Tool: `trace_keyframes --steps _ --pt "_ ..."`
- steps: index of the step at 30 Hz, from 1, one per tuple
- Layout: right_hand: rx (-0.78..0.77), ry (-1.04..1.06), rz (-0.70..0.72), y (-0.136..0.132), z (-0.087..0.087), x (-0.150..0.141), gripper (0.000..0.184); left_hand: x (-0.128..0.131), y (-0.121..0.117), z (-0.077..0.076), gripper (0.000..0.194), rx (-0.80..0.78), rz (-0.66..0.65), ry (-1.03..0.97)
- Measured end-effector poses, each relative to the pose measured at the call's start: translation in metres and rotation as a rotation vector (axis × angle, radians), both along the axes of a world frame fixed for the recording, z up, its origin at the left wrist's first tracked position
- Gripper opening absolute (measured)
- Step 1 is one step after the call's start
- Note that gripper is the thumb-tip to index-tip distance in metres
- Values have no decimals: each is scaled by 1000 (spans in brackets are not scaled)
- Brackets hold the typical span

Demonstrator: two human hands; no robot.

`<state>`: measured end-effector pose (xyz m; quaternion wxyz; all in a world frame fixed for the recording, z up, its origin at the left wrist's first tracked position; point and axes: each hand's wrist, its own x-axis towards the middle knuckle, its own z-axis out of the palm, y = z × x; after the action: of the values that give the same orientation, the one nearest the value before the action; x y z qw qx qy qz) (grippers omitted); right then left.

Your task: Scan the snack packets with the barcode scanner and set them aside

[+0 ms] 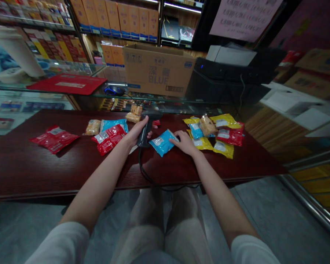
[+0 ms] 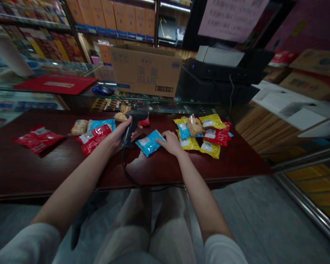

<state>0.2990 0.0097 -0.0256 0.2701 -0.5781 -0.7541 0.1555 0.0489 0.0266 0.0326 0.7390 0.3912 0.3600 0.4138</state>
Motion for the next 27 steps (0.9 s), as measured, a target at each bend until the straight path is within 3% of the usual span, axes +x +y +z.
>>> trace_keyframes --steps 5,9,18,27 --pt "17 759 -214 4 5 20 46 -1 -1 -2 58 72 -92 -1" --pt "-80 1096 -308 6 13 33 56 4 -8 -4 55 187 -152 -39" --pt "15 1197 -363 8 13 33 54 5 -14 -5 52 187 -304 -17" --pt "29 1237 -361 10 14 31 48 11 -16 -5 45 171 -289 -48"
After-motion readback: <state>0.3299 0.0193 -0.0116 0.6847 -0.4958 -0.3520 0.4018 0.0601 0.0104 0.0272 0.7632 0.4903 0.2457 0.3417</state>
